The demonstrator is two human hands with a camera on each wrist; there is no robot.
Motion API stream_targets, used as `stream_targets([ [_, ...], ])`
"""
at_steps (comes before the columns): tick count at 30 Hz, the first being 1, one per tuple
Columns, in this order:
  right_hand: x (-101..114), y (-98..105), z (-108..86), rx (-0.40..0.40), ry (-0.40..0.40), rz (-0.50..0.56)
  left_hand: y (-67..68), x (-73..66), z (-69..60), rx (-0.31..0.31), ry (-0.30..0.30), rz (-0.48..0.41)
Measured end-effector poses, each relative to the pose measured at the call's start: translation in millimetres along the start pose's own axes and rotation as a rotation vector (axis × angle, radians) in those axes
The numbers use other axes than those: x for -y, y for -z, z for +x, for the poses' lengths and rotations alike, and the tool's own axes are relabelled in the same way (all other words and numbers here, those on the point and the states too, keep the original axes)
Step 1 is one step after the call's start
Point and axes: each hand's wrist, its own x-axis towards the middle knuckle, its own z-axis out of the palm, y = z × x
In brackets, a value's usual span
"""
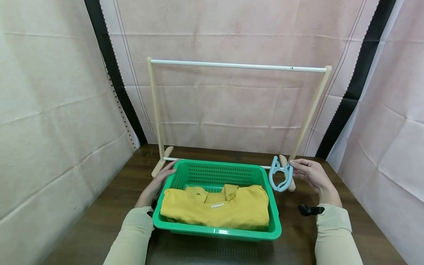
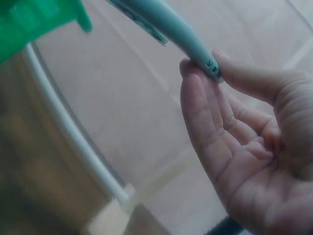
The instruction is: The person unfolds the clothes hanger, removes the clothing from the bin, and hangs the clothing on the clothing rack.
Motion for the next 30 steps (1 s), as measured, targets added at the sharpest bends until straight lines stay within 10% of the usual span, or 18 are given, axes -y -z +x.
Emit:
stream_targets([
  [30,60,-124,23.6,0.085,-0.016,-0.005,-4.1,-1.9,-2.0,-0.037,0.009,0.024],
])
